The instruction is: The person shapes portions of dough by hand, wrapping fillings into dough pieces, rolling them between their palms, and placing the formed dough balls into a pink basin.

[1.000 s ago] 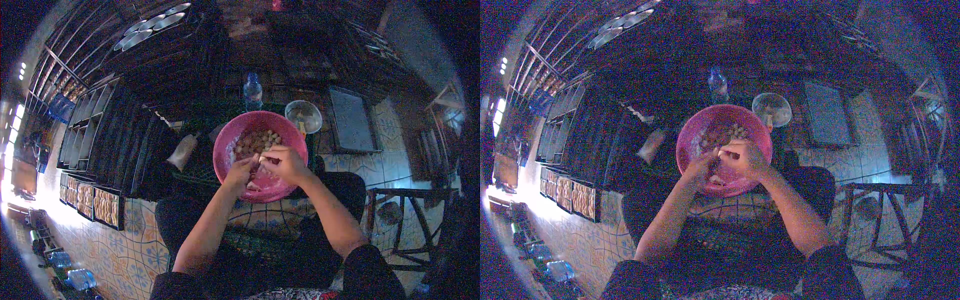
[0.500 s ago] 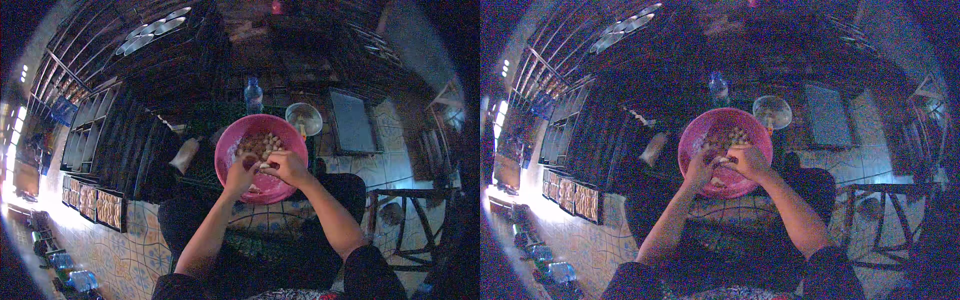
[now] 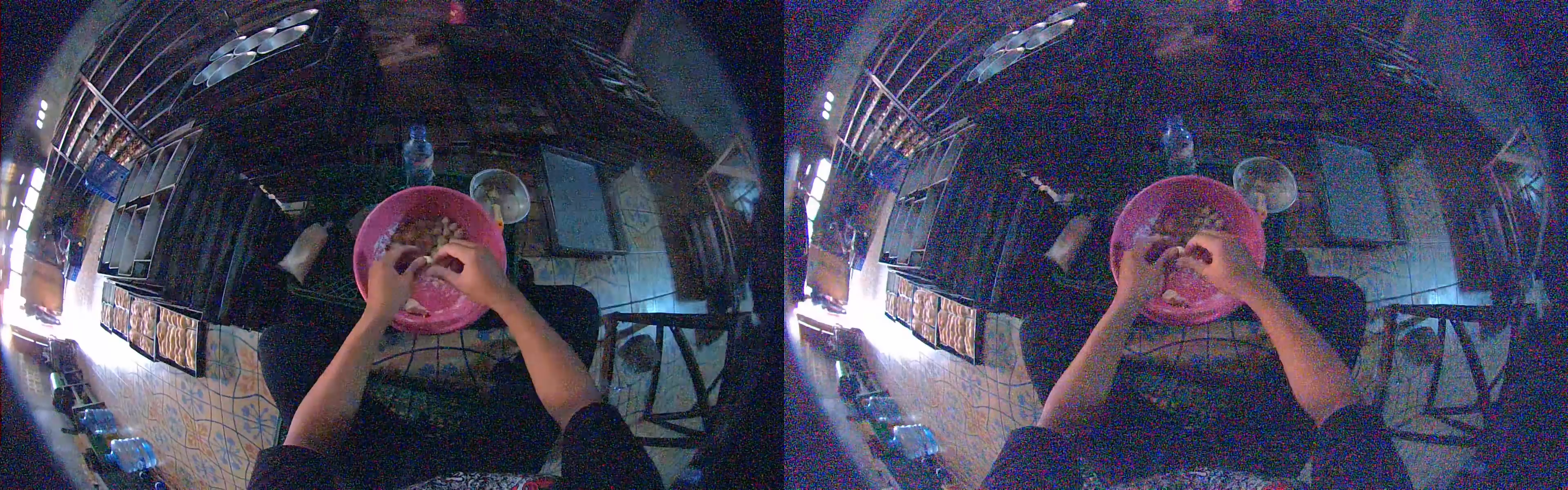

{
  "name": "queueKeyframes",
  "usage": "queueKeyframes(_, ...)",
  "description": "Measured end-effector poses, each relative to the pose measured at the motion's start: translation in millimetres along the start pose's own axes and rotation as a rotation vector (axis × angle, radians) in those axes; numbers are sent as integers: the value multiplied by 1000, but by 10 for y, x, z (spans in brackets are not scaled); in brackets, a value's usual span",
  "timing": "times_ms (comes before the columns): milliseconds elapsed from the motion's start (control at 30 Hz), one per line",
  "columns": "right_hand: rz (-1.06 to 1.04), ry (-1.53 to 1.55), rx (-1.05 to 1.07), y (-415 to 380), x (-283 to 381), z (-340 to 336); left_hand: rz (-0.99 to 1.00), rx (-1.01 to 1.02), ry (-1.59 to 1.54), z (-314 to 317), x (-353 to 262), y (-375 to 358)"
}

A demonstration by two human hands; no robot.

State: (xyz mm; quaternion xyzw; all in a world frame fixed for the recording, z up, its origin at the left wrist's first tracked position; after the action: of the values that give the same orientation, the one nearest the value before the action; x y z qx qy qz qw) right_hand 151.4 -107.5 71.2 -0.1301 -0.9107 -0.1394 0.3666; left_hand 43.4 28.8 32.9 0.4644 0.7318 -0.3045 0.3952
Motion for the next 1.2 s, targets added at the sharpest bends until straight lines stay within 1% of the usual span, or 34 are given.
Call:
queueKeyframes(67,45,138,-50,-16,-28,-37,78,-114,26,-49,-30,-16)
queueKeyframes(100,47,138,-50,-15,-31,-49,78,-113,25,-47,-24,-14)
queueKeyframes(167,14,166,-17,2,-40,-72,228,-101,70,-23,-80,-14)
queueKeyframes(200,16,166,-18,4,-78,-86,228,-98,69,-23,-71,-7)
queueKeyframes(267,-82,37,50,22,-75,-71,132,34,47,15,-32,26)
queueKeyframes(300,-80,37,48,18,-101,-72,134,36,47,32,-45,15)
queueKeyframes(367,-87,-7,122,27,-67,-47,40,1,-256,94,83,-17)
queueKeyframes(400,-83,-6,119,35,-58,-43,40,7,-255,128,115,-9)
queueKeyframes(467,-114,-37,111,27,-24,-31,-96,4,-575,222,303,8)
queueKeyframes(500,-112,-35,108,15,-126,33,-98,7,-573,251,349,22)
queueKeyframes(533,-205,-316,65,4,-243,153,-141,20,-840,290,377,42)
queueKeyframes(567,-296,-598,17,0,-205,200,-182,33,-1106,306,349,59)
queueKeyframes(600,-294,-597,10,-46,-222,224,-182,37,-1099,273,308,72)
queueKeyframes(667,-101,-475,48,-76,-100,135,-214,5,-584,99,118,47)
queueKeyframes(700,-104,-474,49,-63,-71,100,-215,1,-584,90,134,37)
queueKeyframes(767,-95,-5,-61,-15,-37,-67,-65,-155,-282,-10,99,-7)
queueKeyframes(800,-98,-3,-52,-22,7,-102,-71,-162,-285,-1,131,-27)
queueKeyframes(867,-13,258,35,-34,137,-212,-49,-155,-172,-3,-1,-61)
queueKeyframes(900,-10,258,35,-25,94,-180,-50,-152,-173,6,-36,-71)
queueKeyframes(967,-186,25,28,-9,101,-126,-55,-123,-135,53,-75,-62)
queueKeyframes(1000,-186,23,28,-17,62,-104,-53,-122,-137,78,-12,-37)
queueKeyframes(1067,-221,-56,-70,-34,97,-122,-132,-51,-448,171,172,2)
queueKeyframes(1100,-223,-56,-70,-36,102,-96,-131,-53,-447,180,236,-13)
queueKeyframes(1167,-194,-187,-96,-43,101,-64,-335,51,-937,257,254,-71)
queueKeyframes(1200,-195,-186,-100,-53,91,-64,-333,52,-933,273,238,-74)
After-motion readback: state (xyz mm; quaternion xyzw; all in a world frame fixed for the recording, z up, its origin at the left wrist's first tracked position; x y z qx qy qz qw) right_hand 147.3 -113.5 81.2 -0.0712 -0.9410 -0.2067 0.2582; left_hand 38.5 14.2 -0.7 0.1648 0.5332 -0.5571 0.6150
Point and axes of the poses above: each hand's wrist, its own y-axis towards the middle knuckle, its own z-axis out of the palm, x = y × z, the point moved 5 cm from there along y, towards the middle knuckle, and after that the axes turned 10 degrees about x, right-handed, at the moved point
